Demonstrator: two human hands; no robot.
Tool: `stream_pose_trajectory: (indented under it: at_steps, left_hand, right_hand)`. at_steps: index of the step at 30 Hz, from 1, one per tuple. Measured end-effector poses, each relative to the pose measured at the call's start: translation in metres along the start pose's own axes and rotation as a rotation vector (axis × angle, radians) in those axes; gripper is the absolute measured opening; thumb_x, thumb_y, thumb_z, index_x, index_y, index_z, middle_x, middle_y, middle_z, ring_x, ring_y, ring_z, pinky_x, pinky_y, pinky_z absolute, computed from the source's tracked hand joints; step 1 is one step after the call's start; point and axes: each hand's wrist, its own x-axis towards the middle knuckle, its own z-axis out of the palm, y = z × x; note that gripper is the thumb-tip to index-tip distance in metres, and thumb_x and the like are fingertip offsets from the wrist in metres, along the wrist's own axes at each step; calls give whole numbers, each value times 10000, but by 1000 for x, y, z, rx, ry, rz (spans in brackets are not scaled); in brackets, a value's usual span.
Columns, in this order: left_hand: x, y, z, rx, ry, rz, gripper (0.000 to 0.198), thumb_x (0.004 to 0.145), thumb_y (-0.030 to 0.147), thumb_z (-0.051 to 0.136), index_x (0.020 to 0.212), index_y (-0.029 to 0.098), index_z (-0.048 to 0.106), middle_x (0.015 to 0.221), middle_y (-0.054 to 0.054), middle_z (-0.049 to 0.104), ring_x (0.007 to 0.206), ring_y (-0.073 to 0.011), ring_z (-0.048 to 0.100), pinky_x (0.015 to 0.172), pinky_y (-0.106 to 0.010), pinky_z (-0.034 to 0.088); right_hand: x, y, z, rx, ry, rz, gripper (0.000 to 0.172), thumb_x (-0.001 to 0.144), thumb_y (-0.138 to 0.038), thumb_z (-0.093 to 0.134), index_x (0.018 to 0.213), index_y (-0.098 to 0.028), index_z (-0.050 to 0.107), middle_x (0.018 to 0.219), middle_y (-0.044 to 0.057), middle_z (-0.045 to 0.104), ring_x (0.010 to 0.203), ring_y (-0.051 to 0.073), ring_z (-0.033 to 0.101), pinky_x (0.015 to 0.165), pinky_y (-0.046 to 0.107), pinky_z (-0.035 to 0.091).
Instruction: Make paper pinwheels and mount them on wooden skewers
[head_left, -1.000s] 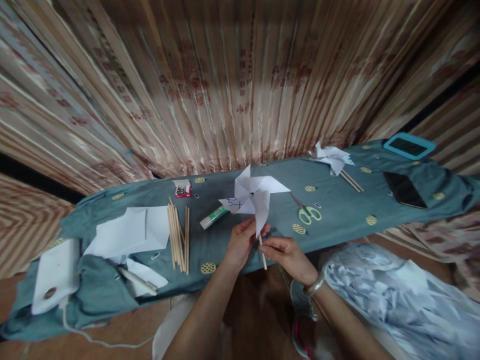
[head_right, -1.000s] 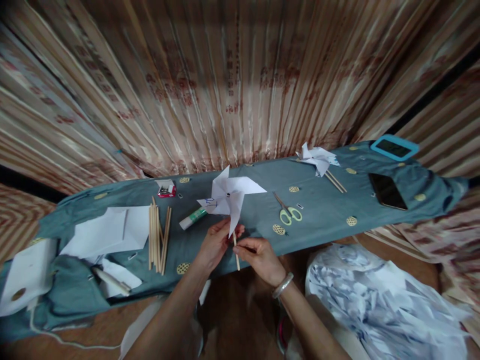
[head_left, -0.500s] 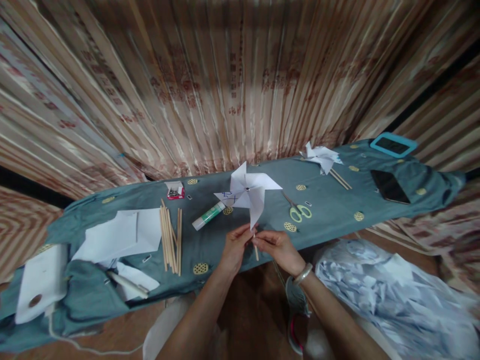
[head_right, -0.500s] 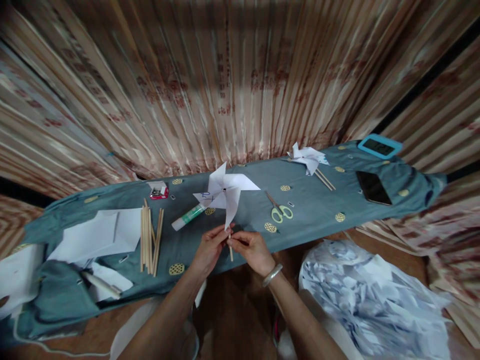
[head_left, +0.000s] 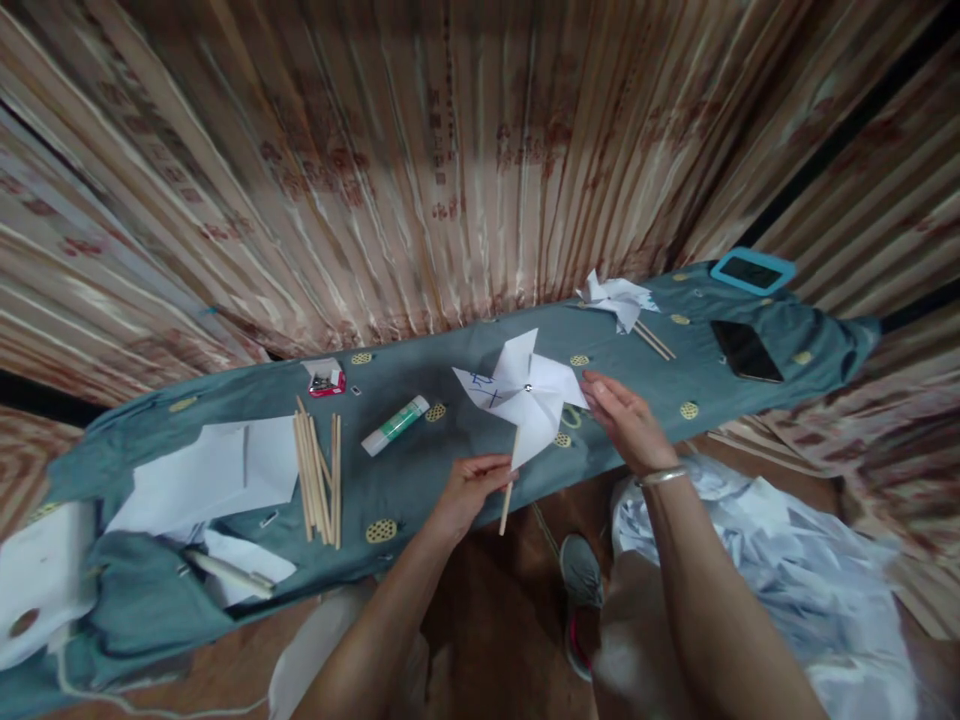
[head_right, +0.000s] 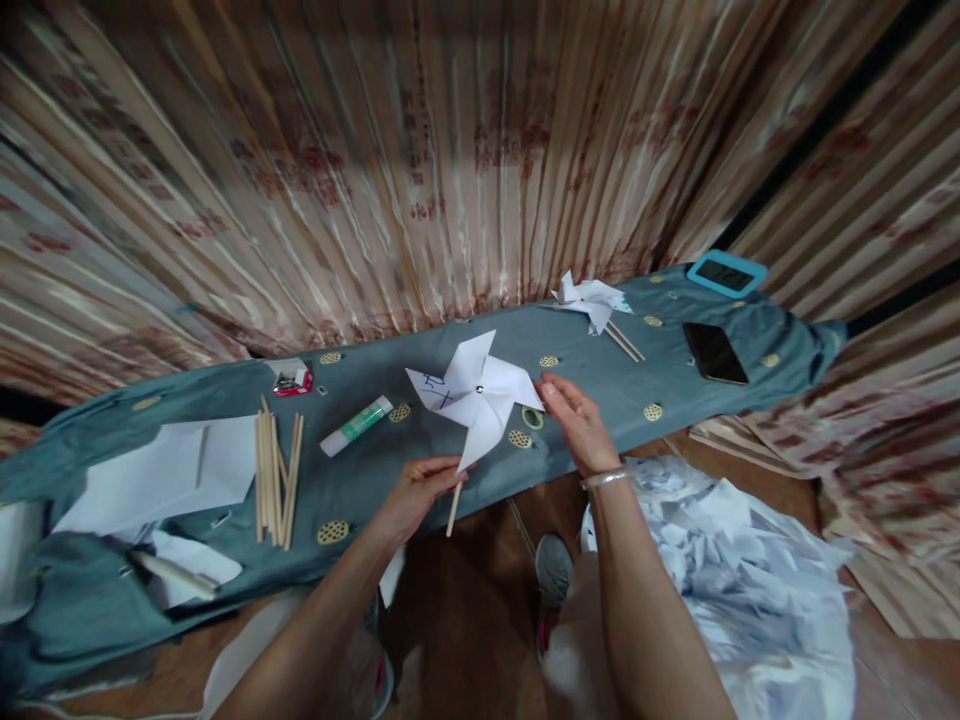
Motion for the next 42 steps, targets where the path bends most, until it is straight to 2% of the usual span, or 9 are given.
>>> stream_pose_trajectory:
  at_steps: [3,6,10,14,22,28,34,38,42]
  left_hand:
    - [3,-2,2,29,3,6,287,481,321,868,706,169,775,661,-39,718,584,-125,560,607,-240,426]
    - [5,0,2,51,9,19,300,508,345,859,734,163,780,664,-41,720,594,-122,559,606,-232,422]
    - [5,2,2,65,25,34,316,541,363,843,783,169,786,721,-48,743,623,-127,568,625,-232,427]
    - [7,1,1,61,61,42,300,526,336,846,774,178,786,774,-53,757,657,-138,594,662,-239,444]
    - [12,0,-4,68,135,140,279,533,339,837,764,192,786,806,-58,758,687,-151,614,689,-255,468]
    - [13,-1,-5,91,149,177,294,545,362,817,786,197,788,812,-58,755,692,-156,612,689,-265,474]
    - [15,-3,-3,76,139,200,295,541,370,820,769,186,787,793,-55,741,713,-172,623,693,-273,479]
    - [16,-6,-3,76,108,217,277,570,382,810,756,178,782,744,-32,724,684,-152,602,671,-255,461]
    - [18,-6,-5,60,118,206,278,560,382,819,743,176,779,705,-22,721,678,-151,600,692,-261,458]
  right_hand:
    - [6,1,7,75,-67,30,453,653,-605,711,916,-238,685,886,35,733,878,194,664,815,322,512]
    - [10,0,8,123,-37,58,426,557,-559,792,799,-224,688,743,9,714,726,172,649,699,302,515]
    - [11,-2,7,94,-32,117,407,500,-496,838,742,-208,682,646,-16,676,561,122,575,571,267,461]
    - [7,-5,8,55,-65,133,390,512,-501,834,694,-200,665,583,-29,641,505,99,522,509,240,402]
    - [-7,-7,24,41,-193,182,384,504,-494,850,584,-185,638,551,-36,594,502,75,488,509,211,379]
    - [-13,0,38,68,-287,227,343,487,-452,872,623,-193,693,571,-35,626,537,77,528,545,205,402]
    - [-20,2,56,92,-364,194,298,497,-416,868,651,-208,720,607,-20,678,585,116,574,606,250,455]
    - [-25,3,70,65,-398,156,331,520,-472,842,679,-204,732,675,5,718,662,155,620,678,294,488]
    - [-26,0,70,-75,-409,58,375,599,-559,770,629,-189,715,608,0,678,594,136,573,600,274,453]
